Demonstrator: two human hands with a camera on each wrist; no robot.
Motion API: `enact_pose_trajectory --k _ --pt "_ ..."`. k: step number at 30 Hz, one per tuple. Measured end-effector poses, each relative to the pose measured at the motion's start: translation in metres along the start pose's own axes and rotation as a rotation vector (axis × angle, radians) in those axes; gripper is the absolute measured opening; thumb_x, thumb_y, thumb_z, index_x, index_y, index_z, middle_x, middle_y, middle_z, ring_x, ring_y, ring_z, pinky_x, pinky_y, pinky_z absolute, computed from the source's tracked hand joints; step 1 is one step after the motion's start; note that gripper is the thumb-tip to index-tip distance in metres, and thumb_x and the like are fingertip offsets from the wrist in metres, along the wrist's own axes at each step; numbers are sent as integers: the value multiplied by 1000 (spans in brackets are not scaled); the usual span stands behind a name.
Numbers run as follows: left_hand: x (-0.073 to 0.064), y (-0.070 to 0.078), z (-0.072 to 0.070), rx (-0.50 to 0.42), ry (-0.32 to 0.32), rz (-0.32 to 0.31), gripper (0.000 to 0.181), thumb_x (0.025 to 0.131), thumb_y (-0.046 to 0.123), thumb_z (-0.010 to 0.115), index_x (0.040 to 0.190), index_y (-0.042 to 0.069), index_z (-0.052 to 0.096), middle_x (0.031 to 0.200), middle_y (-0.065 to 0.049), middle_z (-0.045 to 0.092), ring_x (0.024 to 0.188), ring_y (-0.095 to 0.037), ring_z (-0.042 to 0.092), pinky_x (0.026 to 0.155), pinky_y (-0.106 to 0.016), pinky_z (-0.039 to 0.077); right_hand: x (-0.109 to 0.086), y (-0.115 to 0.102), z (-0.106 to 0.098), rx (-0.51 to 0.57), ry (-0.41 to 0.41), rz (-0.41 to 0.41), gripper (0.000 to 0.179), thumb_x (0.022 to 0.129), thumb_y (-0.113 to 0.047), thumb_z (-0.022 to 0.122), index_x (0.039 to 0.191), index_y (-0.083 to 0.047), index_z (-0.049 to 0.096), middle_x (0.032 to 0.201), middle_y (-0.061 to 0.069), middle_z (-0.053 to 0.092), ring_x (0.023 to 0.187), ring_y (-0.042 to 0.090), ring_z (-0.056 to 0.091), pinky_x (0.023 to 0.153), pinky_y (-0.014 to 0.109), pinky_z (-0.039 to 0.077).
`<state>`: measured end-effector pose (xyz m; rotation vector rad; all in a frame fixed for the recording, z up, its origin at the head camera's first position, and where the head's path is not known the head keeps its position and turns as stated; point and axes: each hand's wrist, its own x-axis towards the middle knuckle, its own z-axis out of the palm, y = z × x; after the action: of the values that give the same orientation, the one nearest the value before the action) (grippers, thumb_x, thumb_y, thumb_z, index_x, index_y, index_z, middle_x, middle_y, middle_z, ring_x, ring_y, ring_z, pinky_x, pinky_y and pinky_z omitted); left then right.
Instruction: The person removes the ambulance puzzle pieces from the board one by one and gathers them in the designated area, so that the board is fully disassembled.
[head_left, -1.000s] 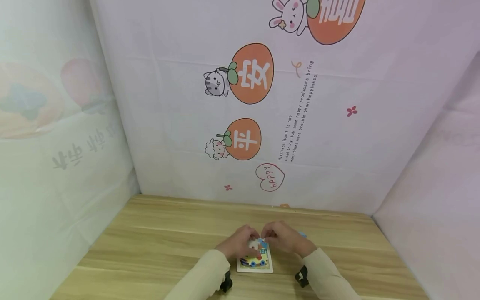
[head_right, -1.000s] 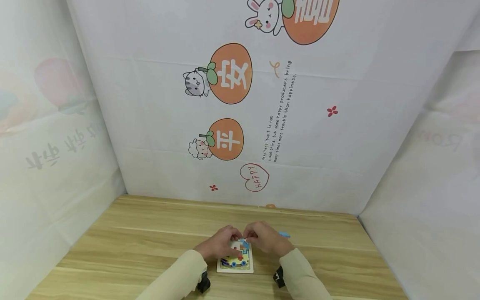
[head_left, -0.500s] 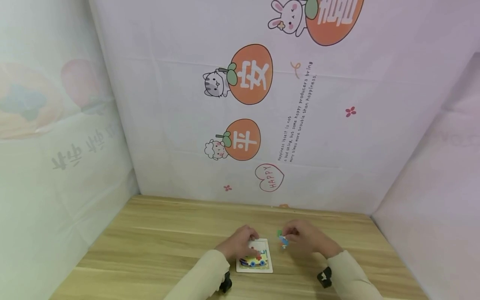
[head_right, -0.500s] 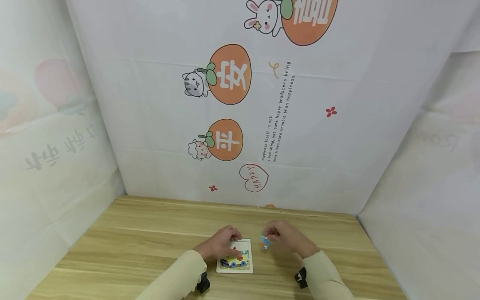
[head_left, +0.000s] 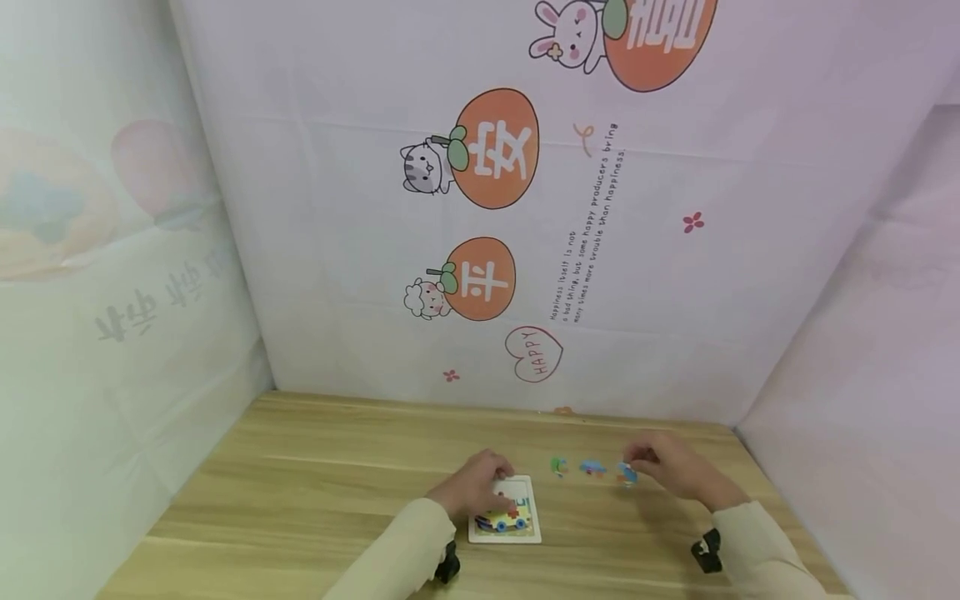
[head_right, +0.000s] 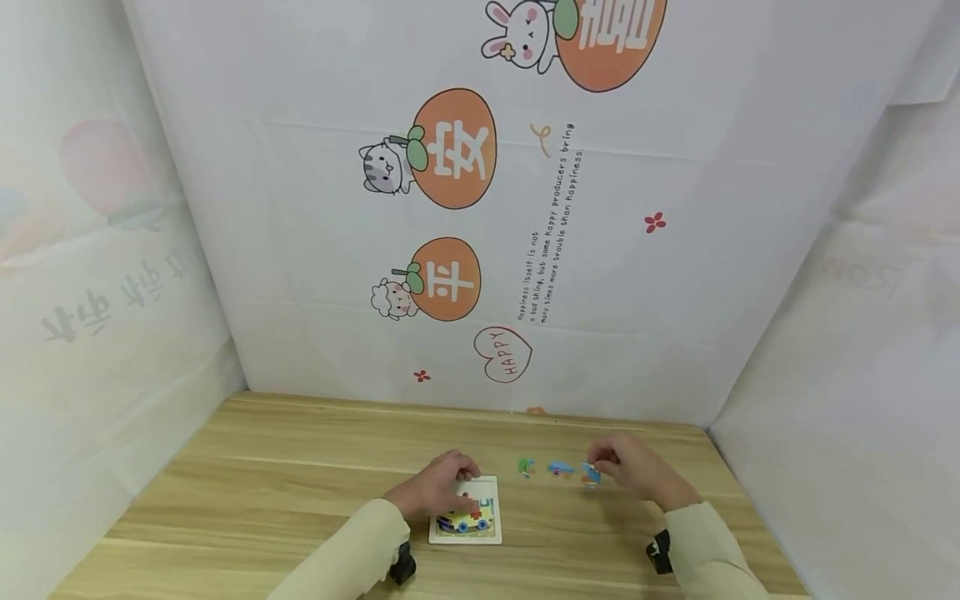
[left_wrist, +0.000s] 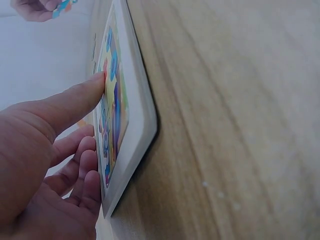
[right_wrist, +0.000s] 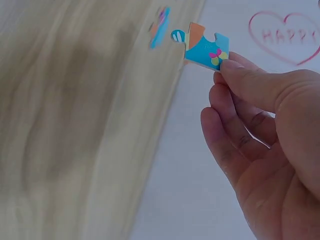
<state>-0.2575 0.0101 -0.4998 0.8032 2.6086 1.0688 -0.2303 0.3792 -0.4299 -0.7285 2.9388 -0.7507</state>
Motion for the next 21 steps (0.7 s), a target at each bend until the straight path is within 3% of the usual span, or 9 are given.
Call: enact_pose_trajectory --k 11,21 --pt "2 -5 2 2 10 8 49 84 26 90 124 8 69 114 1 61 105 -12 57 98 -32 55 1 34 10 12 52 32 10 98 -1 70 98 -9 76 98 1 76 87 7 69 75 23 58" --pt "1 -3 1 8 5 1 50 85 27 90 126 8 69 117 0 62 107 -12 58 100 -33 55 15 41 13 -1 32 133 12 97 2 67 94 -7 74 93 3 75 86 8 64 72 26 54"
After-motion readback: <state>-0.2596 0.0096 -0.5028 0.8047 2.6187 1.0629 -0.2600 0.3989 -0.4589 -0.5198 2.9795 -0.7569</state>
